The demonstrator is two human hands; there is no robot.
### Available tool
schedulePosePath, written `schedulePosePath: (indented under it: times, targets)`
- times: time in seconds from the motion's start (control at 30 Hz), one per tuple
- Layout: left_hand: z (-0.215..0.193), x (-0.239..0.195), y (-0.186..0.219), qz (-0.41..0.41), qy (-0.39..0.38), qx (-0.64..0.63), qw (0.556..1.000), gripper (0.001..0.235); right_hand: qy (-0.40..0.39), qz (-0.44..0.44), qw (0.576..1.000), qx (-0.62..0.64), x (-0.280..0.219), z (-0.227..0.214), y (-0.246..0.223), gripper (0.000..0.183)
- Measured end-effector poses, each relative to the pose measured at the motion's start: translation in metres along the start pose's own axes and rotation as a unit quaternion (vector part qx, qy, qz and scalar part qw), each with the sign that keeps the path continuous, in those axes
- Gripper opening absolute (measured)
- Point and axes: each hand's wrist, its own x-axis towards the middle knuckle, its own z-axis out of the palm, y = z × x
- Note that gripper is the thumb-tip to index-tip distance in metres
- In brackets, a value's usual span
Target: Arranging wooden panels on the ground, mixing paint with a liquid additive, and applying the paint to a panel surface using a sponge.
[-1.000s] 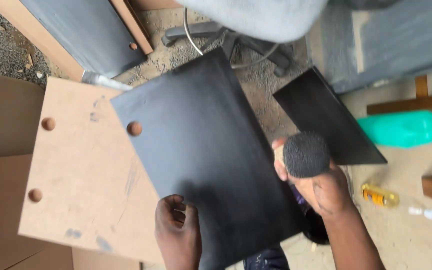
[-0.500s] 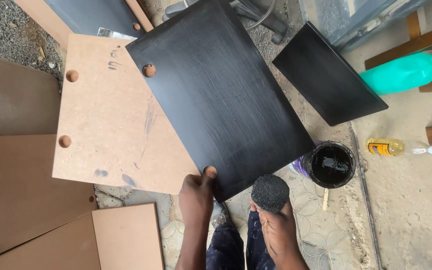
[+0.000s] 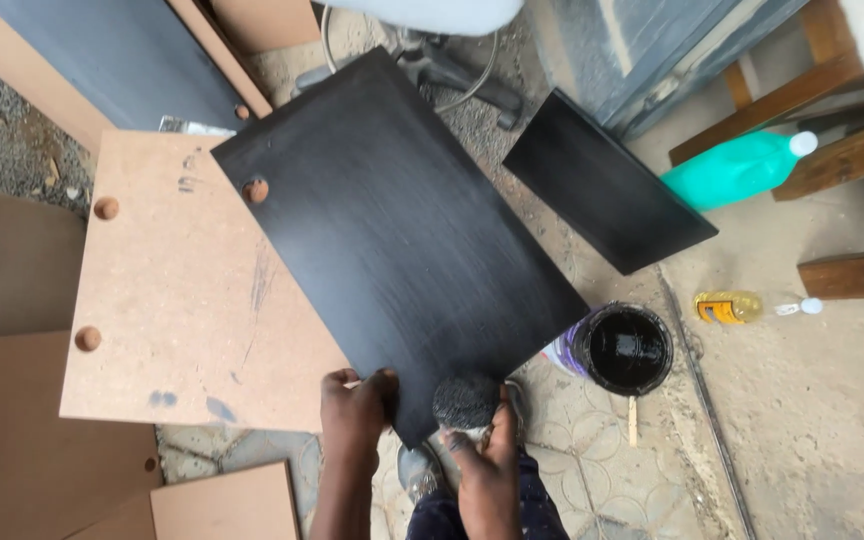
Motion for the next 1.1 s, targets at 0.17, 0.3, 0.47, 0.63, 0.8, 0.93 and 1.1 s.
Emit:
schedulePosePath:
  times: [0.17, 0.3, 0.47, 0.63, 0.8, 0.93, 1.1]
  targets:
    - [-0.002, 0.049, -0.026, -0.062, -0.156, -0.196, 0.966, 0.046, -0.044, -0.097, 0.994, 0.006, 0.023, -0.031, 0.051, 0.093]
    - [0.003, 0.053, -0.05, -0.03, -0.239, -0.304, 0.922, 0.054, -0.029, -0.081, 0.996, -0.028, 0.033, -0.043, 0.049, 0.087]
    - [0.024, 0.042, -0.081, -0.002, -0.258, -0.396, 0.882, 0.063, -0.086, -0.12, 0.989, -0.032, 0.045, -0.057, 0.016, 0.056]
    - [0.038, 0.01, -0.091, -0.018, -0.237, -0.447, 0.862, 0.074, -0.027, -0.079, 0.991, -0.102, 0.043, -0.037, -0.041, 0.053]
    - [0.053, -0.005, -0.093, -0.061, -0.179, -0.48, 0.857, 0.073, -0.034, -0.052, 0.991, -0.115, 0.052, -0.031, -0.07, 0.053]
    - [0.05, 0.011, -0.107, -0.062, -0.164, -0.374, 0.911, 0.058, -0.022, -0.063, 0.991, -0.113, 0.065, -0.044, -0.079, 0.058]
    - [0.041, 0.011, -0.085, -0.063, -0.13, -0.163, 0.976, 0.033, 0.027, -0.092, 0.995, -0.036, 0.076, -0.085, -0.073, 0.064]
